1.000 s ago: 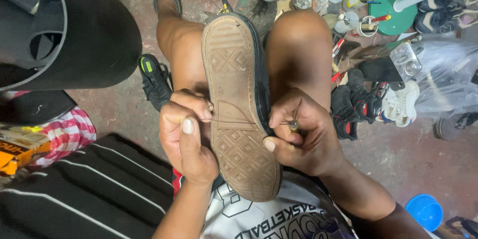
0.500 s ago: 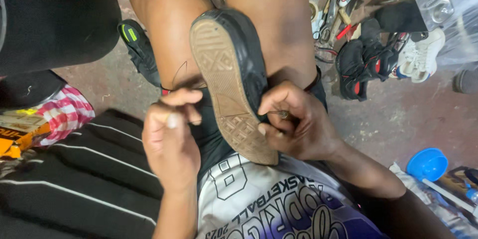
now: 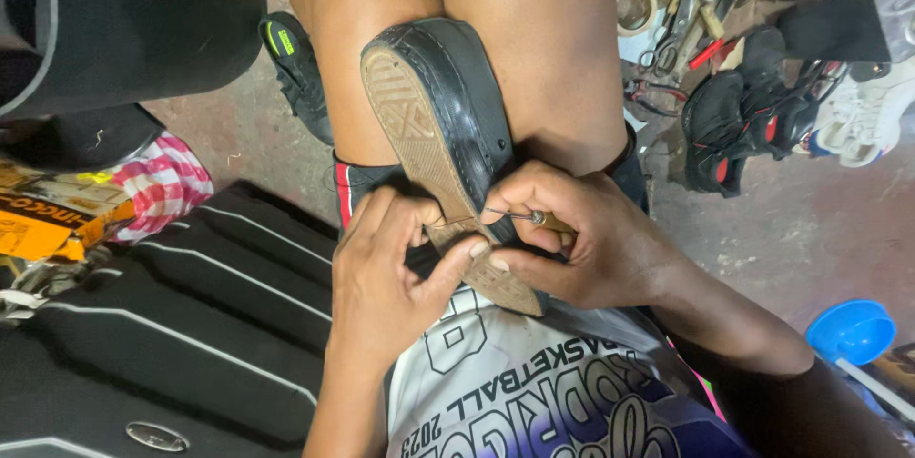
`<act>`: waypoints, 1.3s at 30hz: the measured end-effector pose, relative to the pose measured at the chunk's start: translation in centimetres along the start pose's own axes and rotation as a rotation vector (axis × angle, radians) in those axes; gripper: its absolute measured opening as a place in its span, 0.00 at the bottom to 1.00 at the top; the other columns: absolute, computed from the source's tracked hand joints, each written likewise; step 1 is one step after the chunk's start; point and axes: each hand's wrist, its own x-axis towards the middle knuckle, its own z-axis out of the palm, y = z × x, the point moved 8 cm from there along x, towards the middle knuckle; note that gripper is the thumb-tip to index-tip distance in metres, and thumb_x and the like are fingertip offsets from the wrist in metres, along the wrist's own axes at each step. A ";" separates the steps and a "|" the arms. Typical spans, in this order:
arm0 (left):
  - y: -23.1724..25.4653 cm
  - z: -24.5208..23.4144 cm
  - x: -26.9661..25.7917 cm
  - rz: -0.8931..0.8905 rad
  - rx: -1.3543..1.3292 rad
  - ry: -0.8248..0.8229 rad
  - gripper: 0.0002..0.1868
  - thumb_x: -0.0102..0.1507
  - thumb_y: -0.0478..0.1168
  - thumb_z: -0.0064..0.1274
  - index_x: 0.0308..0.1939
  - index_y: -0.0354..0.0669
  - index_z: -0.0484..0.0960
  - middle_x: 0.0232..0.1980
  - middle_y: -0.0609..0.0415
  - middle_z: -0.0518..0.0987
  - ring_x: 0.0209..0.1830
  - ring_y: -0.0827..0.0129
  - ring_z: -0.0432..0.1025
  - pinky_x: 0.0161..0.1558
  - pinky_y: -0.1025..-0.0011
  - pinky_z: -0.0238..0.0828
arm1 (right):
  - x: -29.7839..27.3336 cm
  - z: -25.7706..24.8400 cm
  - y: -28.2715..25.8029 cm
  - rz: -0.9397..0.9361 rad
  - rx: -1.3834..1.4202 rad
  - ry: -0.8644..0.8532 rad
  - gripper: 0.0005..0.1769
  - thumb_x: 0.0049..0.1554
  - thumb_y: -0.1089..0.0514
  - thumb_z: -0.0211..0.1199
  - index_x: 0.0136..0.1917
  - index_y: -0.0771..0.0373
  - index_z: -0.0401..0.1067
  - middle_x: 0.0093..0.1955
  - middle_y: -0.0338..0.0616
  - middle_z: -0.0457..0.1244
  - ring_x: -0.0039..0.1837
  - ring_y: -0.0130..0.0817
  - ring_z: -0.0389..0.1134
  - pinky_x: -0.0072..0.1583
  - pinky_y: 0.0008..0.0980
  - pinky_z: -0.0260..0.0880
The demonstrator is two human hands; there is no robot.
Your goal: The person is repairing a black shoe by hand-sewing the sole to the upper. They use a needle and thread to stitch along the edge of the sole, pulling the thread tight after each stitch. The task is performed while sitting on the floor in a cluttered workspace.
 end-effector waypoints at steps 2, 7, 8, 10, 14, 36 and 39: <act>-0.9 0.5 0.6 0.005 -0.059 -0.046 0.19 0.54 0.43 0.72 0.36 0.39 0.76 0.31 0.51 0.69 0.31 0.61 0.66 0.33 0.65 0.64 | 0.1 0.1 0.5 0.026 0.085 -0.021 0.21 0.49 0.68 0.71 0.55 0.62 0.69 0.29 0.27 0.48 0.31 0.15 0.48 0.35 0.22 0.50; -2.0 1.2 1.1 0.019 -0.225 -0.102 0.19 0.58 0.42 0.70 0.37 0.39 0.73 0.34 0.53 0.71 0.31 0.65 0.66 0.33 0.69 0.65 | 0.4 0.8 1.3 -0.011 0.441 0.016 0.18 0.54 0.73 0.68 0.55 0.63 0.67 0.35 0.25 0.48 0.35 0.14 0.45 0.39 0.22 0.44; -2.1 1.4 1.3 0.013 -0.225 -0.113 0.20 0.57 0.42 0.70 0.36 0.39 0.72 0.33 0.53 0.70 0.30 0.65 0.65 0.32 0.68 0.63 | 0.6 0.8 1.6 -0.020 0.481 0.018 0.18 0.54 0.73 0.68 0.54 0.63 0.66 0.35 0.24 0.48 0.36 0.14 0.45 0.39 0.21 0.44; -2.3 1.4 1.5 -0.016 -0.214 -0.128 0.22 0.56 0.43 0.71 0.33 0.39 0.69 0.30 0.53 0.66 0.29 0.64 0.62 0.31 0.68 0.61 | 0.7 0.9 2.2 -0.019 0.537 0.028 0.18 0.53 0.74 0.68 0.53 0.62 0.66 0.36 0.24 0.48 0.36 0.13 0.45 0.39 0.21 0.43; -2.0 1.2 2.2 -0.004 -0.189 -0.148 0.25 0.57 0.43 0.71 0.32 0.39 0.65 0.31 0.52 0.64 0.30 0.62 0.60 0.32 0.66 0.59 | 0.8 0.8 3.3 -0.011 0.586 0.069 0.19 0.53 0.74 0.70 0.49 0.60 0.63 0.36 0.25 0.49 0.36 0.13 0.44 0.39 0.21 0.42; -2.0 0.8 2.2 -0.211 -0.233 -0.180 0.17 0.57 0.36 0.66 0.30 0.39 0.69 0.29 0.56 0.62 0.26 0.69 0.58 0.27 0.71 0.57 | -1.9 -4.9 -0.4 0.038 -0.502 -0.120 0.13 0.61 0.60 0.63 0.59 0.60 0.70 0.27 0.40 0.63 0.30 0.34 0.68 0.35 0.41 0.63; -1.5 0.6 2.2 -0.187 -0.231 -0.180 0.16 0.57 0.36 0.66 0.31 0.39 0.69 0.29 0.55 0.64 0.26 0.69 0.60 0.28 0.71 0.60 | -2.2 -6.3 -2.5 -0.128 -0.547 -0.111 0.14 0.57 0.59 0.63 0.56 0.62 0.70 0.38 0.43 0.68 0.34 0.34 0.71 0.34 0.31 0.70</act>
